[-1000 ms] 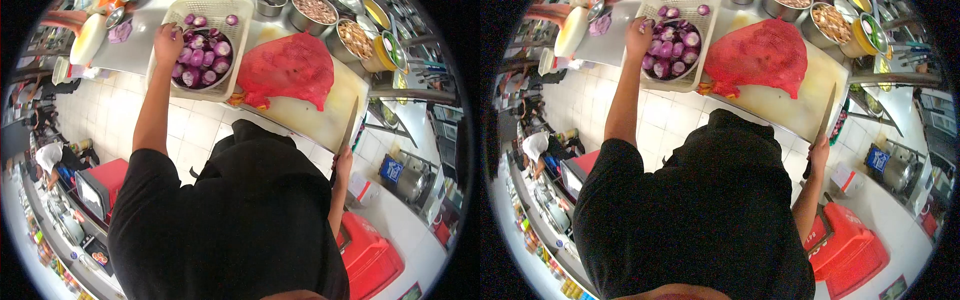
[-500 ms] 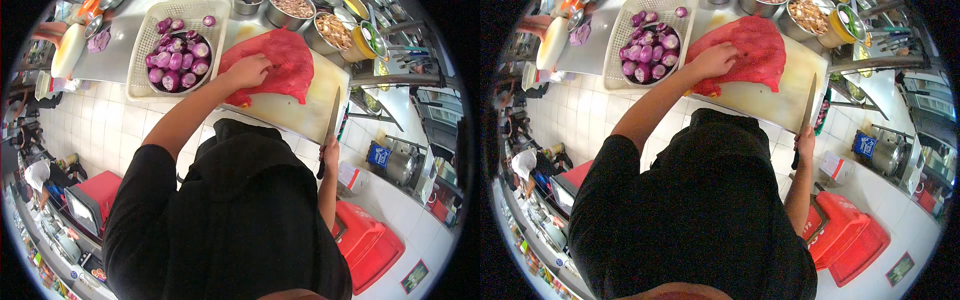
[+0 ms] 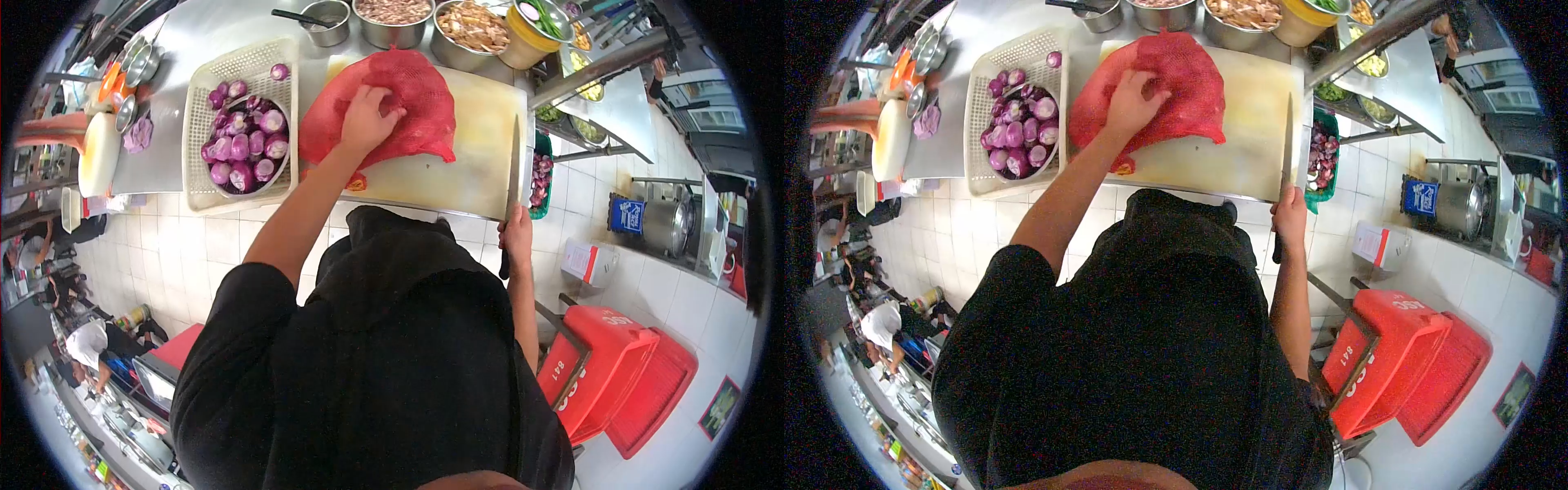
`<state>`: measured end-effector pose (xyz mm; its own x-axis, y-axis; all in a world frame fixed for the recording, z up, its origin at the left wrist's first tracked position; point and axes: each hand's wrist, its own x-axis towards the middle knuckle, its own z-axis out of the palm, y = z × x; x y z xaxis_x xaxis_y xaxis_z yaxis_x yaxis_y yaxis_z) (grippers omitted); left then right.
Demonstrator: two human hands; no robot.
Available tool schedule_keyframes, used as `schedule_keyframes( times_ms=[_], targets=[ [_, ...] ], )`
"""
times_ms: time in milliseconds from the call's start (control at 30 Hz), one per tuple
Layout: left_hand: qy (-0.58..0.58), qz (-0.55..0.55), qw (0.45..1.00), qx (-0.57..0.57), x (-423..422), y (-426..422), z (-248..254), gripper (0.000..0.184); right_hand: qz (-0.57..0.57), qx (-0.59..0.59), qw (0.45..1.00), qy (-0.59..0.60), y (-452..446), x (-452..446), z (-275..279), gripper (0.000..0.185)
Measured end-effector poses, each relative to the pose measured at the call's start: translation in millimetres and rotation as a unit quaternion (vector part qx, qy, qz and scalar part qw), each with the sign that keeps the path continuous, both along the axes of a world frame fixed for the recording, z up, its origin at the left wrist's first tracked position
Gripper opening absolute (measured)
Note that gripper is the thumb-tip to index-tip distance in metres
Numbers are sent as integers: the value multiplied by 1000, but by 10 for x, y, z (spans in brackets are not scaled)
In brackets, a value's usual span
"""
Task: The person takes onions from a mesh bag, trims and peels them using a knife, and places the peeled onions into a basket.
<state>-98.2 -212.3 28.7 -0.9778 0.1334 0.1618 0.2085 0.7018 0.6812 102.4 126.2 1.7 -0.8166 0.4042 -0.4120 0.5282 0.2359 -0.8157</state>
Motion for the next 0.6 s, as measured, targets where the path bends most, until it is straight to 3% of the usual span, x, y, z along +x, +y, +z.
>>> schedule_keyframes(
  times_ms=[100,233,267,433,500,600],
  targets=[
    [-136,-21,980,144,209,172,-351,61,9,-88,996,-24,-274,-89,303,45],
    [-95,11,984,148,420,294,-336,63,132,-57,989,-25,-614,-442,149,50],
    [-86,17,986,145,442,310,-318,63,150,-53,987,2,-734,-516,79,42],
    [-44,53,989,134,414,285,-323,63,165,-106,980,23,-1121,-811,124,38],
    [-23,84,986,141,452,257,-280,63,205,-62,974,75,-1240,-979,-1,38],
    [34,113,984,136,424,132,-298,64,220,-92,971,12,-1383,-1168,169,38]
  ],
)
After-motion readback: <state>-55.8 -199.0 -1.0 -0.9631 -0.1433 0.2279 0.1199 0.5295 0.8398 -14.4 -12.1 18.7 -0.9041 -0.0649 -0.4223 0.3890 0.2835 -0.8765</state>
